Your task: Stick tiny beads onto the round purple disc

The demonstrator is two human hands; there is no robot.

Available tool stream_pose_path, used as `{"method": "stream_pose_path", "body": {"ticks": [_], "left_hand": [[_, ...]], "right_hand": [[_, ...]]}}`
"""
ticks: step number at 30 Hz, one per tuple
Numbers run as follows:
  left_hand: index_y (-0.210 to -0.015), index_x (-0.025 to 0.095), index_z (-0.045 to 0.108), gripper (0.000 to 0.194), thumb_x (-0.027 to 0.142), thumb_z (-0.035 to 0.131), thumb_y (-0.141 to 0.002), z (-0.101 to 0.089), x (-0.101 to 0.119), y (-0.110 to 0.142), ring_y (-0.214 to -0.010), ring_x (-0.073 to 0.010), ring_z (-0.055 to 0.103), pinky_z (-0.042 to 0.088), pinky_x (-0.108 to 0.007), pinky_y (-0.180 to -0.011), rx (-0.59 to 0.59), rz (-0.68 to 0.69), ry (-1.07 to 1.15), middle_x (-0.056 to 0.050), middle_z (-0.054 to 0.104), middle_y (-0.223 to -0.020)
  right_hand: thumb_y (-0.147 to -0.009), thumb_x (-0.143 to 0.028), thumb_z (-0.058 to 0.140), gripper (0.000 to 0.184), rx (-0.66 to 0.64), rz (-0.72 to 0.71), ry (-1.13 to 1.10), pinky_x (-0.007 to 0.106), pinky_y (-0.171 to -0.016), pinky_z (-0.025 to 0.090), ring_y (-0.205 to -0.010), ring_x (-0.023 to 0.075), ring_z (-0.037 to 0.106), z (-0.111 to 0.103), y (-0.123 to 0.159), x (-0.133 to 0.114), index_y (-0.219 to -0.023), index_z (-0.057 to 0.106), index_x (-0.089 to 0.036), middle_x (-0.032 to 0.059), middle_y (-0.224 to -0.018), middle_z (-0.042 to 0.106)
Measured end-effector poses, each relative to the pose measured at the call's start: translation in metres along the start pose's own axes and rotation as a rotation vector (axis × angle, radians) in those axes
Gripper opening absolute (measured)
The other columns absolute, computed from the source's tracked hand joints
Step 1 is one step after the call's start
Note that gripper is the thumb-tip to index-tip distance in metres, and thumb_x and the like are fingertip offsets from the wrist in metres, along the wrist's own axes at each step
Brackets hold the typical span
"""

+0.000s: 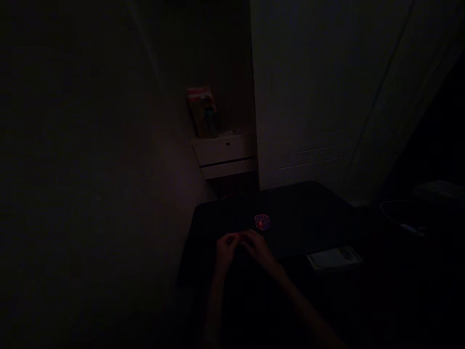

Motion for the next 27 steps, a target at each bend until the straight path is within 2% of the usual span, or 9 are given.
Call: {"method": "stream_pose_path", "body": {"ticks": [3,7,10,18,24,27], "left_hand": [[-0.089,0.012,0.077,0.040,0.049,0.072,-0.075,-0.0001,-0.0005,-0.0002,-0.089,-0.0264,0.071,0.055,-0.037,-0.086,-0.032,0.046,-0.053,-0.014,0.075,-0.093],[-0.092,0.012,0.078,0.036,0.043,0.063,-0.080,0.0012,-0.0026,-0.0010,-0.094,-0.0261,0.071,0.053,-0.038,-0.090,-0.061,0.098,-0.114,-0.013,0.075,-0.097],[-0.093,0.013,0.078,0.036,0.042,0.062,-0.079,0.0027,-0.0025,-0.0008,-0.093,-0.0260,0.071,0.053,-0.038,-0.089,-0.070,0.087,-0.110,-0.012,0.075,-0.096],[-0.092,0.013,0.078,0.033,0.035,0.060,-0.076,0.0040,0.0033,0.0012,-0.093,-0.0255,0.071,0.053,-0.038,-0.091,-0.067,0.083,-0.142,-0.012,0.076,-0.097],[-0.092,0.014,0.077,0.034,0.039,0.061,-0.077,0.0042,-0.0005,-0.0004,-0.095,-0.0257,0.071,0.053,-0.038,-0.091,-0.069,0.061,-0.135,-0.012,0.076,-0.098],[-0.091,0.014,0.076,0.033,0.039,0.060,-0.076,0.0047,-0.0015,-0.0013,-0.096,-0.0258,0.070,0.052,-0.038,-0.092,-0.067,0.060,-0.126,-0.011,0.075,-0.098]], "right_hand": [[-0.098,-0.023,0.059,0.017,0.008,-0.012,0.065,0.033,-0.089,0.051,-0.098,0.0194,0.066,-0.0005,0.0021,-0.0007,-0.110,0.070,-0.017,0.0083,-0.106,0.069],[-0.093,-0.021,0.063,0.014,0.023,-0.021,0.090,0.031,-0.084,0.051,-0.091,0.0187,0.065,-0.0003,0.0025,0.0016,-0.105,0.067,-0.015,0.0079,-0.101,0.068],[-0.090,-0.020,0.064,0.017,0.021,-0.017,0.085,0.031,-0.082,0.052,-0.090,0.0184,0.065,0.0010,0.0027,0.0038,-0.106,0.065,-0.015,0.0076,-0.100,0.068],[-0.093,-0.017,0.060,0.012,0.052,-0.063,0.140,0.033,-0.083,0.050,-0.092,0.0202,0.063,0.0028,0.0047,-0.0010,-0.103,0.066,-0.016,0.0085,-0.099,0.066],[-0.090,-0.012,0.062,0.013,0.050,-0.024,0.173,0.032,-0.084,0.048,-0.093,0.0202,0.062,0.0017,0.0045,-0.0049,-0.102,0.067,-0.016,0.0078,-0.101,0.066],[-0.090,-0.012,0.063,0.012,0.095,-0.011,0.206,0.033,-0.085,0.047,-0.093,0.0211,0.061,0.0017,0.0047,-0.0036,-0.101,0.067,-0.015,0.0080,-0.099,0.066]]}}
Point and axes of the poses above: each hand's wrist, its own y-axis away from the middle knuckle, its own z-axis out of the palm, x = y × z, the point moved 3 cm from there along -y, towards the middle knuckle
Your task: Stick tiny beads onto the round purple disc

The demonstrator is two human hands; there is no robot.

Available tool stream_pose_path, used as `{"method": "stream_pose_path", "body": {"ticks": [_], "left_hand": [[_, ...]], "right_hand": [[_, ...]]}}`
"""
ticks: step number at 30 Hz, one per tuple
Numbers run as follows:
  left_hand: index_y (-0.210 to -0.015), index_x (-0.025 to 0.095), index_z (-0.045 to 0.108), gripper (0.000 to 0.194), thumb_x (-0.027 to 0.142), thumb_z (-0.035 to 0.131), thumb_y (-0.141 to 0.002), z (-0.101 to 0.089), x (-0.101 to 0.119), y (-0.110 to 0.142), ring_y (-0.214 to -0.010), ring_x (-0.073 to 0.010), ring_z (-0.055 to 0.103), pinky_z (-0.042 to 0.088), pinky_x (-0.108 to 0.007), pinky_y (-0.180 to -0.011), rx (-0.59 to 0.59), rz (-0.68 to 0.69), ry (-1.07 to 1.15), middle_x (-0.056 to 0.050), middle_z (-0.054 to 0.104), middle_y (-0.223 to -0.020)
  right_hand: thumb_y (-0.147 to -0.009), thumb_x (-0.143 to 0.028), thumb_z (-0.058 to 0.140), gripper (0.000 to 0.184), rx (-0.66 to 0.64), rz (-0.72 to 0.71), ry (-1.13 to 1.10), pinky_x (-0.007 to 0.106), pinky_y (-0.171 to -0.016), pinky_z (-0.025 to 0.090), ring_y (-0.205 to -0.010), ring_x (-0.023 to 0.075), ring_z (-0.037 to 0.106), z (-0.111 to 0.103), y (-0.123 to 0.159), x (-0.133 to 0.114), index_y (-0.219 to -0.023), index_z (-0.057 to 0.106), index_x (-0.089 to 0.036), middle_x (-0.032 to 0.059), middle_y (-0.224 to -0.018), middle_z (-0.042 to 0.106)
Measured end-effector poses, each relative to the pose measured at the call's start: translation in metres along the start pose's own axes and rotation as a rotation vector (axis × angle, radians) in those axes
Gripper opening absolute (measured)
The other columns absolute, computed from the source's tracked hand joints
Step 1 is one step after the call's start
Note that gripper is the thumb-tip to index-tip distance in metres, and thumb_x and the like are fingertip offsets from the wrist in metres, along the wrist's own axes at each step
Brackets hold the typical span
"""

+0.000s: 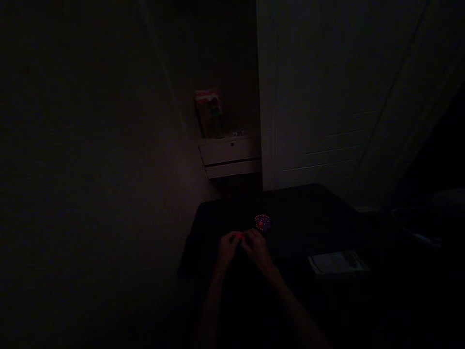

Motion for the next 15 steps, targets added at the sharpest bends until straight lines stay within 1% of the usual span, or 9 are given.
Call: {"method": "stream_pose_path", "body": {"ticks": [5,8,11,13,15], "left_hand": [[-0.095,0.014,0.075,0.035,0.041,0.058,-0.081,-0.0002,0.0007,0.0003,-0.095,-0.0251,0.070,0.052,-0.038,-0.090,-0.028,0.027,-0.021,-0.011,0.075,-0.098],[-0.097,0.014,0.074,0.036,0.044,0.063,-0.082,-0.0013,0.0031,0.0017,-0.096,-0.0243,0.069,0.052,-0.036,-0.090,-0.061,0.045,-0.009,-0.011,0.074,-0.100],[-0.098,0.013,0.075,0.040,0.047,0.072,-0.078,-0.0044,0.0024,0.0022,-0.097,-0.0253,0.070,0.052,-0.036,-0.092,-0.069,-0.012,0.044,-0.013,0.075,-0.104],[-0.099,0.011,0.075,0.044,0.049,0.073,-0.077,-0.0064,0.0011,0.0017,-0.097,-0.0264,0.070,0.052,-0.036,-0.091,-0.074,-0.042,0.068,-0.014,0.075,-0.104],[-0.099,0.011,0.076,0.046,0.051,0.071,-0.077,-0.0073,0.0012,0.0007,-0.094,-0.0264,0.070,0.053,-0.036,-0.086,-0.084,-0.029,0.049,-0.015,0.075,-0.101]], "right_hand": [[-0.091,-0.014,0.063,0.013,0.030,-0.004,-0.020,0.032,-0.082,0.047,-0.090,0.0202,0.061,0.0015,0.0011,0.0038,-0.103,0.065,-0.015,0.0077,-0.098,0.065],[-0.093,-0.017,0.061,0.012,0.030,-0.021,-0.040,0.032,-0.082,0.048,-0.090,0.0200,0.061,0.0004,0.0009,0.0045,-0.104,0.065,-0.014,0.0080,-0.098,0.065],[-0.095,-0.018,0.058,0.013,-0.017,-0.037,-0.077,0.032,-0.085,0.049,-0.093,0.0197,0.063,0.0001,-0.0006,0.0045,-0.105,0.066,-0.015,0.0086,-0.102,0.066],[-0.095,-0.018,0.058,0.014,-0.048,-0.039,-0.099,0.032,-0.085,0.049,-0.094,0.0192,0.064,0.0001,-0.0021,0.0045,-0.106,0.067,-0.016,0.0086,-0.104,0.066],[-0.095,-0.018,0.059,0.012,-0.071,-0.038,-0.099,0.031,-0.084,0.049,-0.093,0.0189,0.063,-0.0004,-0.0037,0.0042,-0.104,0.066,-0.016,0.0083,-0.103,0.065]]}}
Point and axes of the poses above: each hand's wrist, its own y-axis away from the middle knuckle, its own z-axis out of the palm, x = y × z, the point moved 3 cm from there along -y, towards the middle knuckle
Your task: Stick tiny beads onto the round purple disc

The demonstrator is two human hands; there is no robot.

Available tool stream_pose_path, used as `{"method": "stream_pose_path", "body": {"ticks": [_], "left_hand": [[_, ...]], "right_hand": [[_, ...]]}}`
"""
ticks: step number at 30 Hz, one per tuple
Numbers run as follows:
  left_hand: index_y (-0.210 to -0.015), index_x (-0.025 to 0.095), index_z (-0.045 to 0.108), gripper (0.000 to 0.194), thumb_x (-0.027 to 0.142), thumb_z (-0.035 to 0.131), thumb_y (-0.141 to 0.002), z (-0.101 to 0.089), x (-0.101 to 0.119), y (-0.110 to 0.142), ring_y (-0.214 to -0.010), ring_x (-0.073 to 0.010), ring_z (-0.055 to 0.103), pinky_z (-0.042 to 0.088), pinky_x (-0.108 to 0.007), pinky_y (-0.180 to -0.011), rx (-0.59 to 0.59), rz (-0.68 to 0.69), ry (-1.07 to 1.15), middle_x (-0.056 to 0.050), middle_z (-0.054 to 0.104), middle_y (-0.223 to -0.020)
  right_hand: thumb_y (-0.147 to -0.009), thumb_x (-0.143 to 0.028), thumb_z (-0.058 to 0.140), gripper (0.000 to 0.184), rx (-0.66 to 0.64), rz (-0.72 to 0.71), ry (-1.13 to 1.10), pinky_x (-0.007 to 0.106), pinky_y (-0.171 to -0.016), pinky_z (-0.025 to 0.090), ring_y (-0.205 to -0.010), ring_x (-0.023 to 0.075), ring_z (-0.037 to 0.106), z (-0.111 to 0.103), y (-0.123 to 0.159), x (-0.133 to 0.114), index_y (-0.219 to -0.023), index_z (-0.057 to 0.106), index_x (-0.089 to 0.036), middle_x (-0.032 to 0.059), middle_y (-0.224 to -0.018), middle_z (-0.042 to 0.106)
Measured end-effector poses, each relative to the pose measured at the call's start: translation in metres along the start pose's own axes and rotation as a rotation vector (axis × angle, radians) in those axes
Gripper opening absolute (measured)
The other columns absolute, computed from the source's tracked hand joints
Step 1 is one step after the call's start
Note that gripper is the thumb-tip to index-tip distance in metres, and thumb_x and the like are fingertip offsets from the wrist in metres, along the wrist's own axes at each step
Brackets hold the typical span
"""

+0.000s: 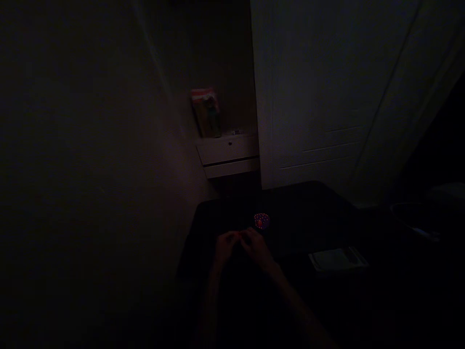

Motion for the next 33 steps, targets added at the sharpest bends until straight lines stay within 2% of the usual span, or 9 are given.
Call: {"method": "stream_pose_path", "body": {"ticks": [5,9,12,18,26,33], "left_hand": [[-0.086,0.013,0.074,0.037,0.048,0.060,-0.083,0.000,0.007,0.001,-0.075,-0.0218,0.066,0.049,-0.031,-0.071,0.041,0.086,-0.203,-0.010,0.072,-0.082],[-0.084,0.015,0.071,0.036,0.047,0.056,-0.088,0.001,0.008,0.003,-0.071,-0.0189,0.061,0.045,-0.028,-0.067,0.050,0.096,-0.268,-0.007,0.069,-0.077],[-0.085,0.015,0.069,0.036,0.047,0.053,-0.089,-0.001,0.002,0.002,-0.071,-0.0178,0.059,0.045,-0.027,-0.067,0.077,0.095,-0.238,-0.006,0.067,-0.077],[-0.086,0.014,0.066,0.032,0.044,0.056,-0.086,0.000,-0.004,-0.003,-0.075,-0.0189,0.061,0.047,-0.029,-0.072,0.134,0.073,-0.160,-0.008,0.067,-0.081],[-0.082,0.015,0.064,0.029,0.043,0.057,-0.084,0.005,-0.003,-0.004,-0.075,-0.0183,0.060,0.048,-0.029,-0.073,0.211,0.056,-0.096,-0.007,0.066,-0.079],[-0.084,0.014,0.065,0.033,0.045,0.056,-0.085,0.003,0.000,-0.002,-0.077,-0.0191,0.062,0.049,-0.030,-0.075,0.265,0.044,-0.093,-0.009,0.067,-0.081]], "right_hand": [[-0.093,-0.019,0.059,0.008,-0.053,0.024,0.019,0.029,-0.079,0.048,-0.086,0.0172,0.061,-0.002,-0.002,-0.003,-0.100,0.063,-0.015,0.0069,-0.096,0.065],[-0.096,-0.022,0.056,0.012,-0.070,0.029,0.030,0.029,-0.078,0.046,-0.085,0.0176,0.062,0.000,-0.001,-0.004,-0.101,0.064,-0.014,0.0085,-0.097,0.067],[-0.099,-0.028,0.054,0.017,-0.065,0.038,-0.006,0.028,-0.076,0.045,-0.083,0.0168,0.062,0.002,-0.002,-0.002,-0.100,0.065,-0.015,0.0077,-0.095,0.068],[-0.095,-0.039,0.061,0.026,-0.090,0.176,-0.232,0.024,-0.070,0.044,-0.076,0.0147,0.061,0.005,-0.009,0.009,-0.093,0.067,-0.014,0.0040,-0.085,0.068],[-0.087,-0.032,0.064,0.018,-0.073,0.224,-0.338,0.022,-0.064,0.042,-0.071,0.0133,0.057,0.012,-0.014,0.020,-0.090,0.066,-0.014,0.0023,-0.079,0.066],[-0.084,-0.032,0.065,0.019,-0.065,0.253,-0.380,0.024,-0.068,0.045,-0.074,0.0144,0.059,0.009,-0.015,0.015,-0.088,0.067,-0.013,0.0039,-0.082,0.067]]}}
Point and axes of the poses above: each hand's wrist, its own y-axis away from the middle knuckle, its own z-axis out of the palm, x = y × z, the point moved 3 cm from there along -y, towards the middle knuckle
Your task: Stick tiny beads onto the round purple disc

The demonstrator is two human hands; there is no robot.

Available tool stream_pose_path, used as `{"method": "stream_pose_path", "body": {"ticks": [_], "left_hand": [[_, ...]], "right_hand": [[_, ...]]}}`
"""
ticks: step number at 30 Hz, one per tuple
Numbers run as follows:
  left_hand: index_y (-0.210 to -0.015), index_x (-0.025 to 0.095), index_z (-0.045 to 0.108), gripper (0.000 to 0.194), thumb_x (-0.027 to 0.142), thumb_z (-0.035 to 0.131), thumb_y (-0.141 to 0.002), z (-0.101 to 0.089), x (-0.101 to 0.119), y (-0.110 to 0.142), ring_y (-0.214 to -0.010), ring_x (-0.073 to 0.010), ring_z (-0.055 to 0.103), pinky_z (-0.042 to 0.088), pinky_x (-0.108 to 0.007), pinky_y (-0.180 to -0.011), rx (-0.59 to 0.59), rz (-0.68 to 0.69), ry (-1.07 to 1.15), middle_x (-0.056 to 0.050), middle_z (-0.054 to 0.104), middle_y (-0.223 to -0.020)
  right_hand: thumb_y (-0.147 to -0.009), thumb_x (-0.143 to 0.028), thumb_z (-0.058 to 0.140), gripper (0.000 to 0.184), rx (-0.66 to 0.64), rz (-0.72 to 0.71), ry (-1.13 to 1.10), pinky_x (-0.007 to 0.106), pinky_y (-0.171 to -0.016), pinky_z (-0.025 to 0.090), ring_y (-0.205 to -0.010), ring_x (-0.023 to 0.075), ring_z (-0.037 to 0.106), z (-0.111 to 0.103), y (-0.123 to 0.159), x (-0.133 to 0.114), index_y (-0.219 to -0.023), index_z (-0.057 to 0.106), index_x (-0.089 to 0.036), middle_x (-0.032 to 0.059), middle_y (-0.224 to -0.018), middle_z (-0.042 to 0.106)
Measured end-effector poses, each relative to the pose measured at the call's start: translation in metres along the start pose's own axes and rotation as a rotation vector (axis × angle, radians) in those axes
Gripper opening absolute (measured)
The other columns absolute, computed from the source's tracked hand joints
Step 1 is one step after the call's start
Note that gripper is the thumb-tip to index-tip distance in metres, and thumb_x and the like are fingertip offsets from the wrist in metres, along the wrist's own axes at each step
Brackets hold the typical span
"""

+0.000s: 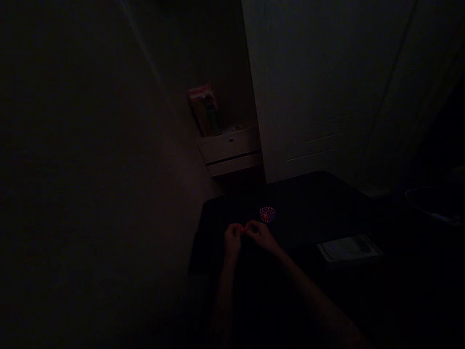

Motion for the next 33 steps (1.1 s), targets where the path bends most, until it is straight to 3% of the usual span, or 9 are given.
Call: {"method": "stream_pose_path", "body": {"ticks": [7,13,17,22,26,33], "left_hand": [[-0.088,0.013,0.066,0.039,0.052,0.065,-0.080,0.000,-0.004,0.001,-0.075,-0.0166,0.061,0.049,-0.028,-0.072,-0.009,-0.034,0.160,-0.007,0.066,-0.080],[-0.095,0.011,0.072,0.043,0.051,0.069,-0.077,0.001,-0.001,0.000,-0.081,-0.0194,0.065,0.051,-0.030,-0.075,-0.112,-0.034,0.133,-0.011,0.071,-0.090],[-0.088,0.011,0.076,0.040,0.049,0.068,-0.078,0.001,0.003,0.002,-0.086,-0.0218,0.066,0.051,-0.032,-0.080,-0.158,-0.030,0.074,-0.011,0.073,-0.089],[-0.088,0.012,0.077,0.034,0.041,0.074,-0.070,-0.001,-0.001,-0.001,-0.089,-0.0223,0.068,0.051,-0.033,-0.085,-0.126,-0.082,0.114,-0.010,0.074,-0.092],[-0.087,0.014,0.077,0.027,0.034,0.072,-0.070,0.000,0.001,-0.002,-0.089,-0.0221,0.068,0.052,-0.034,-0.087,-0.173,-0.052,0.094,-0.010,0.075,-0.090],[-0.082,0.014,0.077,0.025,0.031,0.074,-0.064,0.002,0.008,0.002,-0.084,-0.0212,0.068,0.052,-0.031,-0.080,-0.168,-0.090,0.130,-0.009,0.074,-0.086]], "right_hand": [[-0.084,-0.039,0.068,0.027,0.048,0.042,-0.055,0.030,-0.078,0.052,-0.083,0.0193,0.068,-0.002,0.001,-0.002,-0.092,0.074,-0.014,0.0074,-0.089,0.074],[-0.086,-0.041,0.067,0.029,0.092,0.021,-0.055,0.037,-0.088,0.054,-0.093,0.0249,0.072,-0.004,0.004,0.002,-0.098,0.079,-0.017,0.0091,-0.101,0.076],[-0.092,-0.033,0.062,0.022,0.132,-0.009,0.101,0.036,-0.086,0.054,-0.092,0.0239,0.072,-0.004,0.007,0.002,-0.098,0.078,-0.018,0.0084,-0.100,0.076],[-0.098,-0.026,0.055,0.022,0.083,-0.063,0.364,0.035,-0.084,0.051,-0.092,0.0243,0.070,-0.001,0.009,0.004,-0.098,0.074,-0.016,0.0100,-0.100,0.075],[-0.097,-0.020,0.053,0.018,0.080,-0.114,0.476,0.033,-0.083,0.050,-0.091,0.0228,0.070,0.002,0.012,0.003,-0.098,0.070,-0.015,0.0106,-0.098,0.073],[-0.094,-0.019,0.058,0.011,0.098,-0.021,0.562,0.029,-0.076,0.044,-0.084,0.0215,0.067,0.004,0.016,-0.011,-0.093,0.068,-0.013,0.0100,-0.092,0.071]]}}
Point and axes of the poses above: each hand's wrist, its own y-axis away from the middle knuckle, its own z-axis out of the palm, x = y × z, the point moved 3 cm from there along -y, towards the middle knuckle
